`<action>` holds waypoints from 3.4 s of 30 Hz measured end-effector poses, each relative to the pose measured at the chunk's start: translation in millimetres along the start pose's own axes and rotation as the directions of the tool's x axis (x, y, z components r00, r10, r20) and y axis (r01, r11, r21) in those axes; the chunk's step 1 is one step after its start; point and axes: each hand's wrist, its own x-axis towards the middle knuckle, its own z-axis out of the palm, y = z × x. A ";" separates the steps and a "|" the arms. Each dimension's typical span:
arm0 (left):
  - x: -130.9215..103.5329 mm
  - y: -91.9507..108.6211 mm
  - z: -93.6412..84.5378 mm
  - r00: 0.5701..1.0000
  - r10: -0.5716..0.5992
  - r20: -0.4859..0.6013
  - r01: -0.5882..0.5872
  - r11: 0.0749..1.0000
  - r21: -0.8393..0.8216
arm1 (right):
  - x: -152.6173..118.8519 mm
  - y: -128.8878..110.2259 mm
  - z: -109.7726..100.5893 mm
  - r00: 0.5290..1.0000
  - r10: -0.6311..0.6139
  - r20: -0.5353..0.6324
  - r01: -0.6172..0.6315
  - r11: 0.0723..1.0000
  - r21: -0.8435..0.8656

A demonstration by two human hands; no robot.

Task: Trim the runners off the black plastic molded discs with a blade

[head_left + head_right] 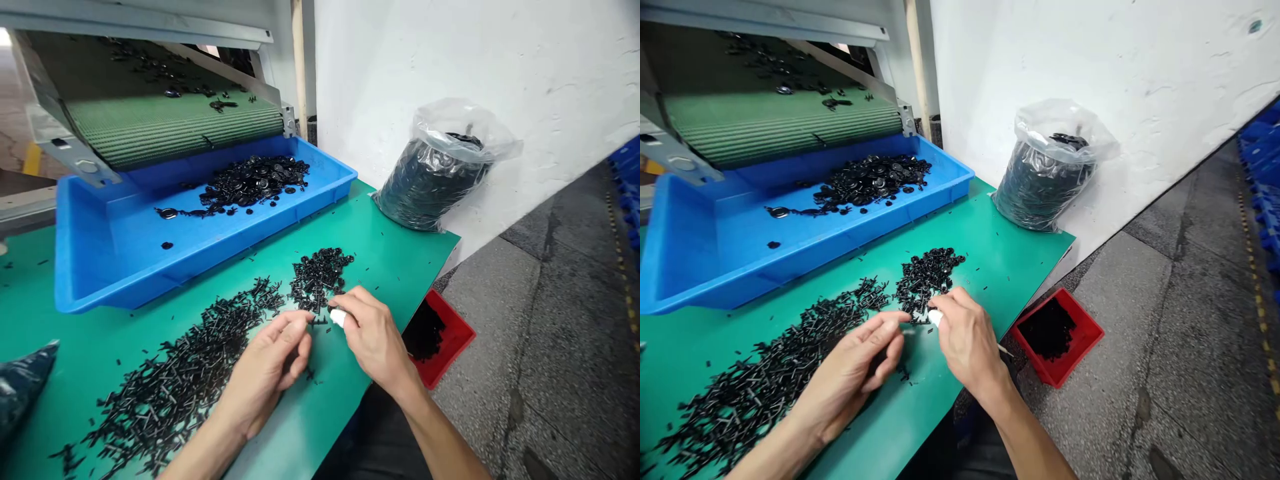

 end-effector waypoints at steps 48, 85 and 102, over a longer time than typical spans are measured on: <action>-6.1 -26.0 6.6 0.989 0.134 0.058 -0.127 0.986 -0.106 | -51.5 -30.2 7.0 0.996 -0.037 -0.076 0.024 0.986 -0.165; -3.4 -37.2 2.4 0.935 0.341 -0.099 -0.327 0.935 0.137 | -44.0 -37.2 10.8 0.996 0.075 0.044 -0.072 0.996 -0.059; 2.0 -9.2 -7.6 0.894 0.448 -0.034 -0.328 0.702 0.632 | -16.8 0.9 -4.9 0.982 0.183 0.049 -0.174 0.974 -0.142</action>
